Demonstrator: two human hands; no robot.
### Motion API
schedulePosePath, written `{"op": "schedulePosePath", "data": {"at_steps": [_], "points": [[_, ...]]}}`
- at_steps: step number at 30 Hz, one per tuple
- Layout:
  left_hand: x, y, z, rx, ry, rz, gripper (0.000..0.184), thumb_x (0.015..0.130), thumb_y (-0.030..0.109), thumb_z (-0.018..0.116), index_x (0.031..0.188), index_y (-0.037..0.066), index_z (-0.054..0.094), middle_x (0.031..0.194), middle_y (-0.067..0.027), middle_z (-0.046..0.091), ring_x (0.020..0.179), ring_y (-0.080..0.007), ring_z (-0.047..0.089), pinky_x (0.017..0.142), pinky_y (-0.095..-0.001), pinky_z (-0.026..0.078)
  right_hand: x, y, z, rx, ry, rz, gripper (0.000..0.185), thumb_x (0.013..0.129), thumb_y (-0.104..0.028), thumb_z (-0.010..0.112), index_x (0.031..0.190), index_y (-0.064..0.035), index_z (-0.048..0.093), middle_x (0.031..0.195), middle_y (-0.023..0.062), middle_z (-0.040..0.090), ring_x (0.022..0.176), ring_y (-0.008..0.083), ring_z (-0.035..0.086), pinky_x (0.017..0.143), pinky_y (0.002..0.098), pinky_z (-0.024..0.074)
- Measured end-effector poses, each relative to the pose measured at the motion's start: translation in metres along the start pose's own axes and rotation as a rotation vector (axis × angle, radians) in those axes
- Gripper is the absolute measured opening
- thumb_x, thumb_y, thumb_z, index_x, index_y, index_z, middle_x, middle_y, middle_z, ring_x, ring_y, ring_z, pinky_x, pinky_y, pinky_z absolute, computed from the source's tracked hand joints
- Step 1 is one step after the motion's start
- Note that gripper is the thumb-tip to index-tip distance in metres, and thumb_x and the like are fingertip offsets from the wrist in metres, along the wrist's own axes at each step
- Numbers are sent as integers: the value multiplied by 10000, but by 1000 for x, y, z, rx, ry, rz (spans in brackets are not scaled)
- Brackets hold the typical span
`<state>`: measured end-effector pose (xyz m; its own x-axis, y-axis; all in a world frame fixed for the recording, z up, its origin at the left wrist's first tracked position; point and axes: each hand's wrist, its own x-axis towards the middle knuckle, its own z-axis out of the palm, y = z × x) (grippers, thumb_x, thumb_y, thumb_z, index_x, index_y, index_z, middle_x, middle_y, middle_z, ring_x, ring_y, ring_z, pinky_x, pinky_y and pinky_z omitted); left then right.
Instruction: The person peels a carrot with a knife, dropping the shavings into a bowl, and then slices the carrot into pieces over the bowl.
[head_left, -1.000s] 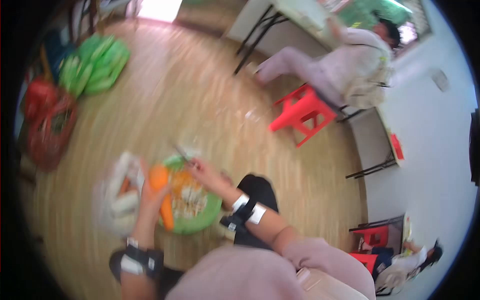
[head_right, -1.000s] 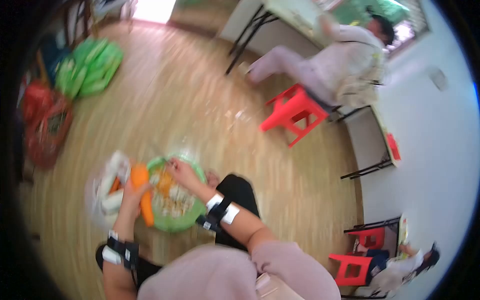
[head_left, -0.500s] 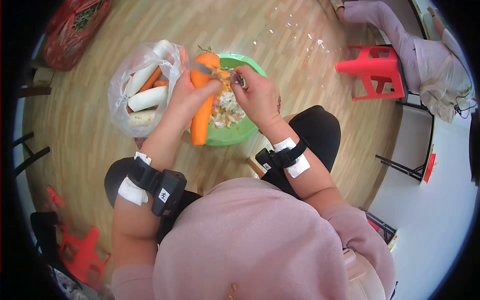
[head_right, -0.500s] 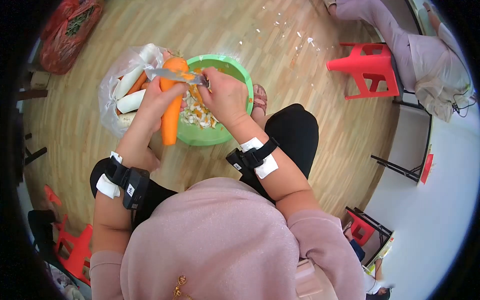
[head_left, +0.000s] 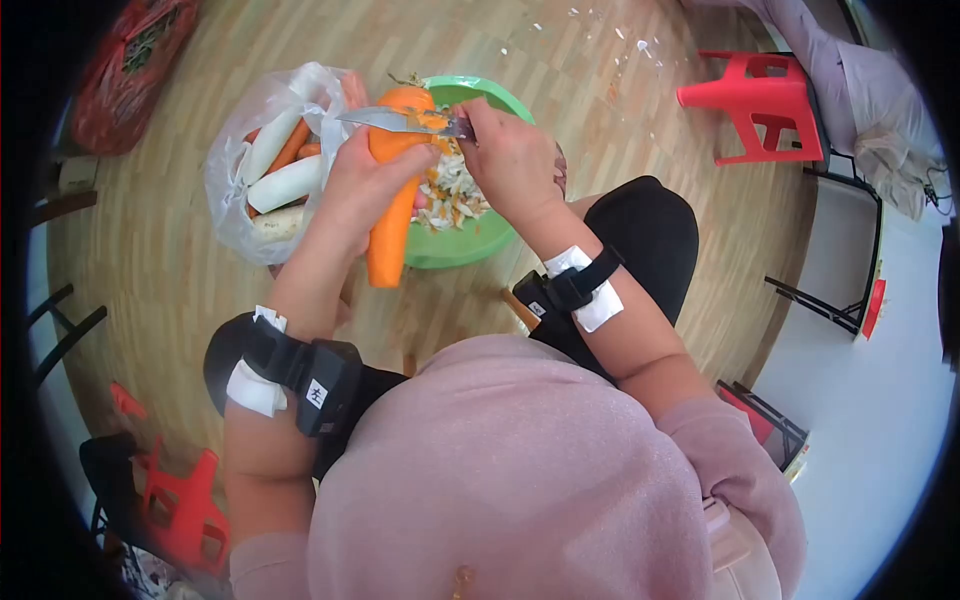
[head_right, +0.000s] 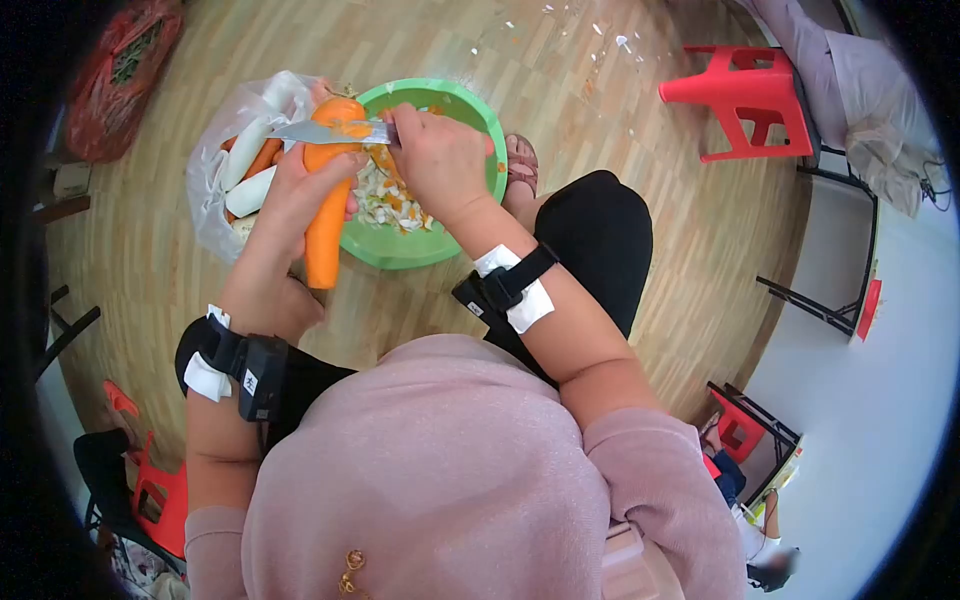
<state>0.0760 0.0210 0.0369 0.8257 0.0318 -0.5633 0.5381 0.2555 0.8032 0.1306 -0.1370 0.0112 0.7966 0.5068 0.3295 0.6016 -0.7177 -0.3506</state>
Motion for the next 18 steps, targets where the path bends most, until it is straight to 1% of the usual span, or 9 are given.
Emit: {"op": "schedulePosePath", "data": {"at_steps": [2,3,5,9,11,13,14,16,18], "points": [[-1,-1,-1,2,-2,-9,419,738,202,699,1057,18,500,826,-57,559,549,-128,557,494,-261,490,0,0,4,-13,-40,31,145,791,-188,629,784,-78,535,625,70,593,570,237,606,494,362,465],[0,-1,-3,8,-6,-2,392,757,200,684,1056,29,496,785,-44,544,532,-119,547,481,-253,473,0,1,6,-10,-40,28,145,791,-188,629,784,-78,535,625,70,593,570,237,606,494,362,465],[-1,-1,-5,14,-9,7,365,776,197,670,1054,40,492,744,-31,528,515,-109,537,468,-244,456,-2,3,9,-80,-131,122,164,813,-210,617,763,-79,531,617,74,602,555,239,611,485,363,470],[-5,-2,-7,-19,-13,-48,331,781,213,664,1003,45,485,733,-33,527,501,-113,535,451,-248,452,-2,1,9,-78,-113,93,185,827,-231,607,754,-78,533,617,83,609,543,249,612,478,367,472],[-7,-5,-9,-31,-16,-68,322,782,216,663,990,47,482,728,-34,527,495,-114,533,443,-249,451,-5,1,11,-44,-138,95,190,856,-257,588,790,-87,532,613,102,596,541,297,593,471,393,463],[-9,-8,-12,-44,-19,-122,319,786,215,657,991,49,478,721,-35,524,486,-118,531,432,-249,448,-10,0,17,-44,-193,134,192,851,-254,592,783,-82,537,617,111,597,547,305,594,477,400,465],[-9,-11,-14,-42,-19,-125,319,786,215,657,991,49,478,721,-35,524,486,-118,531,432,-249,448,-13,0,21,-44,-244,172,195,846,-251,596,777,-77,542,622,121,599,553,313,596,483,407,468],[-7,-21,-19,9,16,-204,341,777,191,663,1027,25,502,802,-49,541,523,-143,547,468,-269,474,-24,-3,27,-10,-297,180,193,842,-254,587,797,-68,559,625,126,606,578,300,616,507,410,483],[-7,-34,-23,12,30,-210,341,778,193,663,1025,24,501,796,-49,536,517,-146,546,464,-270,472,-34,-7,34,25,-351,185,199,839,-256,578,817,-58,575,629,131,614,604,287,636,531,412,498]]}}
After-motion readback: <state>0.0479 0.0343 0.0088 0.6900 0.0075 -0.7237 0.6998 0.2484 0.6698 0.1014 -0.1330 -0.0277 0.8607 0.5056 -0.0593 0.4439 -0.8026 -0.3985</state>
